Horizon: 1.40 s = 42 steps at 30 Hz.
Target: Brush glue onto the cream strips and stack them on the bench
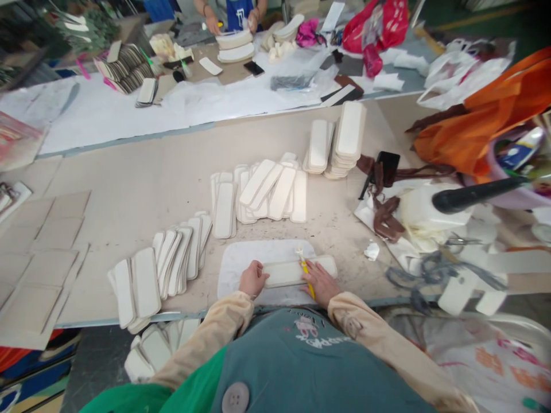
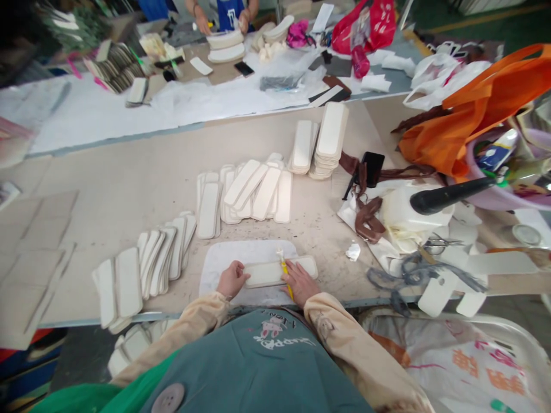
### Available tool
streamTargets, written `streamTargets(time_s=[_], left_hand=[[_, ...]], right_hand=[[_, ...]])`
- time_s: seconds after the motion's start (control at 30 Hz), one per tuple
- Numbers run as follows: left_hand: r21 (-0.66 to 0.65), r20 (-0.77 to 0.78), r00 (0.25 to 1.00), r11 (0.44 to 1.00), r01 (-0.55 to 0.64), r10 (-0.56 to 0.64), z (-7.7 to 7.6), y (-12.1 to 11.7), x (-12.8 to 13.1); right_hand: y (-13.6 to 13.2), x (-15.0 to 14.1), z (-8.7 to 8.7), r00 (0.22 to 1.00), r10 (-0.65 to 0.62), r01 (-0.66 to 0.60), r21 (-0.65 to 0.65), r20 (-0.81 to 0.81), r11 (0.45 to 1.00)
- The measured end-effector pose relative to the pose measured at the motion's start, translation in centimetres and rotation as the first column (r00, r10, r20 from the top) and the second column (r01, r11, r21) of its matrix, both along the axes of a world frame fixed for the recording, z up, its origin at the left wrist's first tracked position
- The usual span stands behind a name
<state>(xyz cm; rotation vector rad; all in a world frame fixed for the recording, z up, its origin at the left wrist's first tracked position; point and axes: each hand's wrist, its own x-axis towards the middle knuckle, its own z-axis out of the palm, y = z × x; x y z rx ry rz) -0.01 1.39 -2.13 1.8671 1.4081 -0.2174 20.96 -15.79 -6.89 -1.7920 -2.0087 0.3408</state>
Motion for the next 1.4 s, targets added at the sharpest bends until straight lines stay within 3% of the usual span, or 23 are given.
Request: streamTargets(time_s=[0.17,0.3,0.43,0.53,0.73,0.83,0.97,1.07,1.17,1.4], left_hand=[[0.022,-0.004,0.999,0.999,-0.032,0.032,-0.1,-0.2,0.0],[0.033,0.038,0.996,0.996,-0.081,0.08,0.2,-0.5,-0.3],[0.041,0.183,0.971,0.986,-0.16,0.15,1.0,-1.2,-0.5],[-0.064,0.337,0.911,0.972,-0.228,0.236,2.4,-2.0,-0.1],[-0.469,0.639,0.598,0.861,-0.195,0.484,8.1,-3.4,3.0],[-0.596,0.663,0.434,0.781,-0.188,0.61,11.3,-3.5,5.0],[-0.711,0.629,0.193,0.657,-0.251,0.753,14.0,-3.3,7.4],[-0.724,0.648,0.062,0.638,-0.263,0.759,14.6,-3.7,8.9],[-0.693,0.692,0.052,0.683,-0.233,0.72,14.7,-4.8,10.2],[-0.644,0.721,0.11,0.719,-0.261,0.685,15.4,-6.9,11.9]], right_hand=[[-4.3,4.7,-0.5,0.975,-0.215,0.215,0.018,0.054,0.977],[-5.5,6.5,-0.2,0.906,-0.421,0.411,0.137,0.052,0.901],[-4.2,6.0,1.7,0.914,-0.399,0.405,0.19,-0.07,0.895],[-2.2,4.7,3.8,0.924,-0.308,0.346,0.155,-0.225,0.925],[1.7,2.5,8.4,0.84,-0.157,0.176,-0.014,-0.52,0.984],[2.5,2.3,10.3,0.74,-0.193,0.131,-0.143,-0.645,0.981],[2.4,2.2,11.9,0.579,-0.386,0.301,-0.252,-0.718,0.92],[2.2,2.2,12.8,0.462,-0.464,0.433,-0.265,-0.756,0.861],[2.0,2.5,13.6,0.395,-0.487,0.477,-0.279,-0.779,0.833],[0.7,3.5,13.9,0.382,-0.464,0.488,-0.253,-0.799,0.836]])
